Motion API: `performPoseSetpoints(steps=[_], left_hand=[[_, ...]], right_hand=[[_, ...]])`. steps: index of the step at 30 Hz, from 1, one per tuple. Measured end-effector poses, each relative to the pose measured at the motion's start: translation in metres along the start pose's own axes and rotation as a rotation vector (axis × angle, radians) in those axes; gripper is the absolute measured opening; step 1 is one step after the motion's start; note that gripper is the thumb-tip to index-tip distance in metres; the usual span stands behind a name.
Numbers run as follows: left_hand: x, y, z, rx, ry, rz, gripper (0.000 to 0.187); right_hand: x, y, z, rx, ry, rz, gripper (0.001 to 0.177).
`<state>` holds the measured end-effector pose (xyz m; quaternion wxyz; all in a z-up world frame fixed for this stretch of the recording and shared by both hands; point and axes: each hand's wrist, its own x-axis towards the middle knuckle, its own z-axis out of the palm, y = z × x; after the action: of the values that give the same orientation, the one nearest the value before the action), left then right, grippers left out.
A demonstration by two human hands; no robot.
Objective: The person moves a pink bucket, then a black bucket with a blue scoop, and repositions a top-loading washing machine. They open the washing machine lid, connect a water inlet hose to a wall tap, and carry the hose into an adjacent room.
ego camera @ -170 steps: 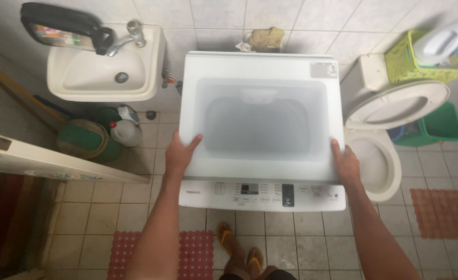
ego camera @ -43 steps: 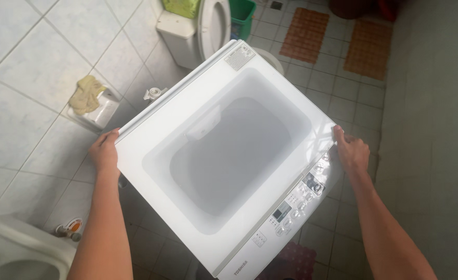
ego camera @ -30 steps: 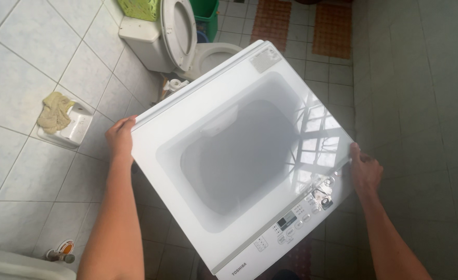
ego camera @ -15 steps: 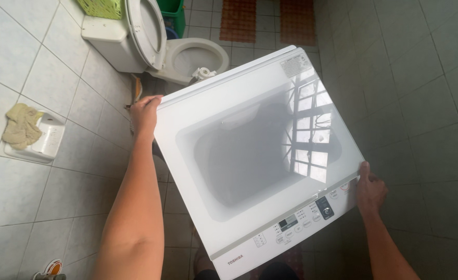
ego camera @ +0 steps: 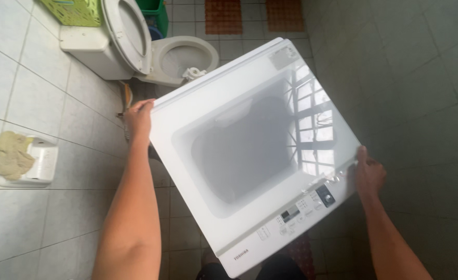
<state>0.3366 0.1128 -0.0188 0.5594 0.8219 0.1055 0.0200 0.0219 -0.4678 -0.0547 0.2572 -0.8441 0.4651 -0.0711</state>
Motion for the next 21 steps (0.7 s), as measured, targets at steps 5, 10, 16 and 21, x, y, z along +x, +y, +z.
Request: performPoseSetpoints(steps=[5, 10, 16, 21], left_hand=[[-0.005, 0.011, -0.002, -0.033, 0.012, -0.009, 0.030], [-0.017, 0.029, -0.002, 0.200, 0.077, -0.151, 0.035], [-0.013, 0.031, 0.001, 0.318, 0.132, -0.129, 0.041], [-0.003, 0.044, 0.002, 0.349, 0.076, -0.184, 0.037]], right_hand=[[0.049, -0.017, -0.022, -0.011, -0.171, 0.155, 0.098], [0.089, -0.174, -0.020, 0.225, -0.155, -0.274, 0.060], [0.116, -0.354, 0.037, 0.016, -0.365, -0.950, 0.052], [0.110, -0.412, 0.113, -0.414, -0.466, -1.097, 0.055]])
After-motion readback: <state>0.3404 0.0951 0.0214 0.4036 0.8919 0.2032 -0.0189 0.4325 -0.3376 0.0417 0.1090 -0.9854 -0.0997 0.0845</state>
